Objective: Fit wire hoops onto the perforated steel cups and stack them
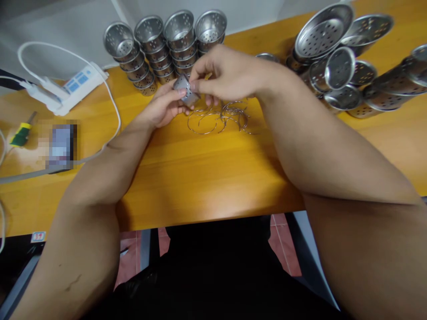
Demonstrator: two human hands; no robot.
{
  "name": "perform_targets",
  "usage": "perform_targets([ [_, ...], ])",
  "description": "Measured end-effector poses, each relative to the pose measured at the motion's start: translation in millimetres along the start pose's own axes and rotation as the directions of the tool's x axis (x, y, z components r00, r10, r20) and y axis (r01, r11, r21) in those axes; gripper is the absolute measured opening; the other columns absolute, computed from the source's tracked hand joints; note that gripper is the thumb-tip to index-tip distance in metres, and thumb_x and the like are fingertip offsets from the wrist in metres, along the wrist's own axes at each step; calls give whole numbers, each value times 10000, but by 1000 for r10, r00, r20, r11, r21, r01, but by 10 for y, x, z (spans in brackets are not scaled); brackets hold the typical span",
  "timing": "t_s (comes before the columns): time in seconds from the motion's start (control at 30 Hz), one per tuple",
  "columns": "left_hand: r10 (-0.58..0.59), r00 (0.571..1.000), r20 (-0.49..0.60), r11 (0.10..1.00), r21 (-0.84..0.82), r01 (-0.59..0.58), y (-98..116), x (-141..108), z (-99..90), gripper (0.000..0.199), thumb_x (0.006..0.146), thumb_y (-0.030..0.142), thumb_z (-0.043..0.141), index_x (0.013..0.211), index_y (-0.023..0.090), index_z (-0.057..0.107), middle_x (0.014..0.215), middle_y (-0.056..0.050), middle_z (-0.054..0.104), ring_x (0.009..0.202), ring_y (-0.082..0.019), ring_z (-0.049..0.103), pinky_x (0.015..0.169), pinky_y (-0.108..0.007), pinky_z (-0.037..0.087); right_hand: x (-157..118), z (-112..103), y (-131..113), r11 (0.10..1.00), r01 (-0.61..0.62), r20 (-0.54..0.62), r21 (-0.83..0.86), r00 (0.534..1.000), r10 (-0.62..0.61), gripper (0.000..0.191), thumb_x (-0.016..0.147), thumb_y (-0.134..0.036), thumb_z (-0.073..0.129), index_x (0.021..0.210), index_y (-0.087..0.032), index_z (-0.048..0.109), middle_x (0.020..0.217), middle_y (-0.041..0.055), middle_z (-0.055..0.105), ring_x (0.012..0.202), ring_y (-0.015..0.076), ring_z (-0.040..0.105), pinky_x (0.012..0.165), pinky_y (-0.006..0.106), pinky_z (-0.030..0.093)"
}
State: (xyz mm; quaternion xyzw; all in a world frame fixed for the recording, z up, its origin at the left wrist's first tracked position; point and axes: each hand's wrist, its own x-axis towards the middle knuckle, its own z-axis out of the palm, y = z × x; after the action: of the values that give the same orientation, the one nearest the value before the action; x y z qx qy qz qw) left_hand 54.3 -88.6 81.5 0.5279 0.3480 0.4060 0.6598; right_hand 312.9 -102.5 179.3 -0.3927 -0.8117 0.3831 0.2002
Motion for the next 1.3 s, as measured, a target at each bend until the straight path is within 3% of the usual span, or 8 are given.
perform_targets([
  [0.13,-11,1000,0,1000,-14,11,-8,10,-14,195,1154,388,938,1132,231,824,988,-45,894,796,-186,862,708,-292,617,39,-28,139,984,144,-13,-108,989,-146,274,1237,-28,838,1047,-216,900,794,-57,757,718,132,620,654,270,436],
  [0.37,13,999,47,999,-40,-11,-52,37,-51,197,1193,418,828,1122,240,873,1036,-84,917,813,-210,818,753,-350,627,131,-8,402,978,205,-4,-33,979,-205,243,1272,-181,860,1030,-188,886,939,-13,833,801,144,621,758,295,447],
  [0.63,70,990,126,988,-143,-52,-174,143,-154,279,1138,501,882,1162,224,907,1042,-71,903,828,-194,830,764,-322,728,259,61,505,988,108,-91,112,991,-98,315,1279,-120,835,977,-197,880,987,4,891,880,152,738,895,291,545],
  [0.83,32,997,69,992,-123,-24,-117,96,-87,258,1220,441,745,1178,215,863,1049,-80,873,835,-194,819,781,-318,728,280,64,602,956,116,-91,270,991,-95,206,1139,-360,1012,969,-277,931,1033,42,932,939,201,822,976,340,647],
  [1.0,-44,999,-7,996,-82,43,-10,11,-18,411,1304,522,588,1187,234,858,1112,-109,942,882,-216,841,864,-343,734,144,17,427,801,155,-122,578,987,-103,748,830,-783,1266,837,-207,788,812,20,762,778,183,803,802,297,681],
  [1.1,-81,995,-60,995,-70,77,-15,32,-28,341,1256,559,725,1167,252,844,1065,-104,949,939,-251,878,910,-368,743,63,-78,322,809,178,-211,560,975,-69,484,1066,-440,1127,833,-185,788,759,-4,720,586,134,650,548,263,518],
  [1.2,-68,992,-105,995,-78,60,-56,72,-54,224,1198,497,838,1167,278,803,1074,-75,946,970,-248,894,922,-370,740,29,-163,293,974,-19,-137,228,989,51,311,1196,-52,810,917,-164,889,705,-22,763,493,87,505,455,231,334],
  [1.3,-31,992,-124,996,-81,21,-93,88,-71,200,1152,430,897,1191,300,749,1093,-36,935,956,-222,900,905,-357,726,53,-173,329,985,-119,26,-129,992,123,358,1137,116,752,1040,-157,961,792,-36,862,609,75,630,555,180,431],
])
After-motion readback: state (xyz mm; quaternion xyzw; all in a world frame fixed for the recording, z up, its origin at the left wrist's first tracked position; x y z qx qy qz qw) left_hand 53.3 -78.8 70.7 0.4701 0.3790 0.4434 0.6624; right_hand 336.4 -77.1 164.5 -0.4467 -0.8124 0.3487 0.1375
